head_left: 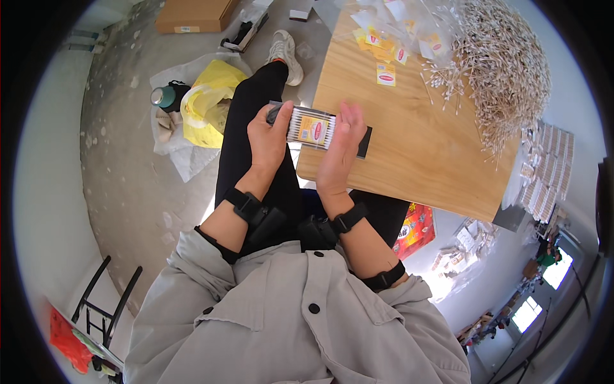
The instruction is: The person sits on the floor and packs cotton swabs into small plastic sleeves. They gather swabs from a large pile on a wooden board, align them, and insert them into the packaging. The person then seals the packages and places them aside.
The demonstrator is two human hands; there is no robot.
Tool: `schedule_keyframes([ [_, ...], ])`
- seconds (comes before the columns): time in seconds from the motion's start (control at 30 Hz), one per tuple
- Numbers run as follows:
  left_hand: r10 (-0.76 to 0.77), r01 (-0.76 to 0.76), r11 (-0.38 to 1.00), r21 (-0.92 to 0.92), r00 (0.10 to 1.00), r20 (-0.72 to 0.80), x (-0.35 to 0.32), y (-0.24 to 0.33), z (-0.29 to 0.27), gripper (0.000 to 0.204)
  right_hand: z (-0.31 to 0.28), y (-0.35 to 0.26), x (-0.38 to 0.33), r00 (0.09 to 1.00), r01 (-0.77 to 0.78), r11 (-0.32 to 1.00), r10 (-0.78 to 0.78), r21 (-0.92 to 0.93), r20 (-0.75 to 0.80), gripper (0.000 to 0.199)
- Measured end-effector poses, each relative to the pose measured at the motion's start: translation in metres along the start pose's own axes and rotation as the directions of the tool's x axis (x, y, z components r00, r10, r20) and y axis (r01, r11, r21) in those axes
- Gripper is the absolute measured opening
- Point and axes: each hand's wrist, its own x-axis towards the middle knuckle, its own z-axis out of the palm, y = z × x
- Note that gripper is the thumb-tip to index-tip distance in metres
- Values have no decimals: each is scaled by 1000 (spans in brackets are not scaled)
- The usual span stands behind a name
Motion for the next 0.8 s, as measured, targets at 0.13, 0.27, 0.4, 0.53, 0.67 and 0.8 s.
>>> schedule_keyframes([
  [0.13, 25, -25, 999, 26, 1000, -11, 0, -2, 0, 29, 4, -2, -1, 1000, 3, 1000, -4, 1, 15, 47],
  [0.27, 8, -6, 992, 127, 1000, -16, 3, -4, -1, 30, -1, -3, 3, 1000, -9, 1000, 9, 28, 7, 45],
  [0.4, 107, -100, 989, 108, 992, -65, 4, 4, -11, 28, -50, 5, 31, 989, 13, 982, -41, -191, -141, 46],
  [0.53, 269, -194, 921, 337, 944, -192, 7, 10, -32, 34, -131, 9, 98, 941, 26, 808, -219, -589, -259, 46],
  [0.67, 533, -541, 691, 480, 830, 168, -29, 68, 4, 39, -160, -8, 145, 967, 10, 555, -217, -832, -133, 35],
  [0.8, 411, -713, 603, 358, 662, 626, -66, 81, 66, 56, -179, 5, 158, 993, 56, 615, -113, -787, -18, 21],
])
